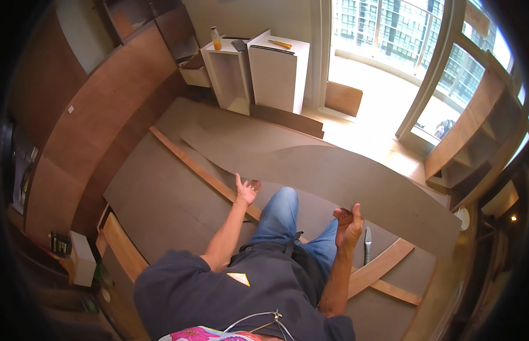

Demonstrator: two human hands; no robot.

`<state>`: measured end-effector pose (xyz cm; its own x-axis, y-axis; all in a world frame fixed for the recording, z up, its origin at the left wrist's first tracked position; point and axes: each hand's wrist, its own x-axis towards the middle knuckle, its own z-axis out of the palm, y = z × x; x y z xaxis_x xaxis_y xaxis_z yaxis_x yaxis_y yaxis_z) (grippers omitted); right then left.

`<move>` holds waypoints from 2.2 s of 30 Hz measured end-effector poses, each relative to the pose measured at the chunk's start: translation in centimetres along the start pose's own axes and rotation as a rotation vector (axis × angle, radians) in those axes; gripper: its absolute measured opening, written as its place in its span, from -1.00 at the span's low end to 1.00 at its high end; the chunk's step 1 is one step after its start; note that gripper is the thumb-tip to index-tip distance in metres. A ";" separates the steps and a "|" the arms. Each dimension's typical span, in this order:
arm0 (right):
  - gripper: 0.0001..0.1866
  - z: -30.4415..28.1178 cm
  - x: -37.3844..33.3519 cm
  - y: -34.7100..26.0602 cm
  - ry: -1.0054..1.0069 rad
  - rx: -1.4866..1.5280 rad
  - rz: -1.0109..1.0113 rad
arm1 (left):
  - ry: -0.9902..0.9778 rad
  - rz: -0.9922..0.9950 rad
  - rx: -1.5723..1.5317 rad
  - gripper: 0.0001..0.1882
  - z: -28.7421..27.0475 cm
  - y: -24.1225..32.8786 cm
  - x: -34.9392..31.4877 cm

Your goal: The person uses a knife to cut a section of insulation material against a wood guide, then uses a tape measure and pencil to mark the material for further cuts.

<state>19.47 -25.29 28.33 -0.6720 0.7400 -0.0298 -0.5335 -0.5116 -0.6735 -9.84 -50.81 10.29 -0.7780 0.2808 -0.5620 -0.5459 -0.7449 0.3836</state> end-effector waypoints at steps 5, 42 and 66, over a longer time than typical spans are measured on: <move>-0.72 -1.8 -1.0 -2.6 0.036 -0.058 -0.066 | -0.006 0.051 -0.050 0.16 -2.1 0.0 4.6; -0.67 25.5 42.7 3.4 -0.282 0.346 0.030 | -0.577 0.988 0.551 -0.75 60.2 47.3 11.7; -0.72 33.8 57.3 8.4 -0.214 0.284 -0.008 | -0.317 0.700 0.285 -0.64 71.0 47.7 45.0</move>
<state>-40.87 -1.96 45.96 -0.7438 0.6513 0.1501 -0.6403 -0.6299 -0.4396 -92.98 -30.70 55.31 -0.9955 -0.0023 0.0944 0.0739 -0.6406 0.7643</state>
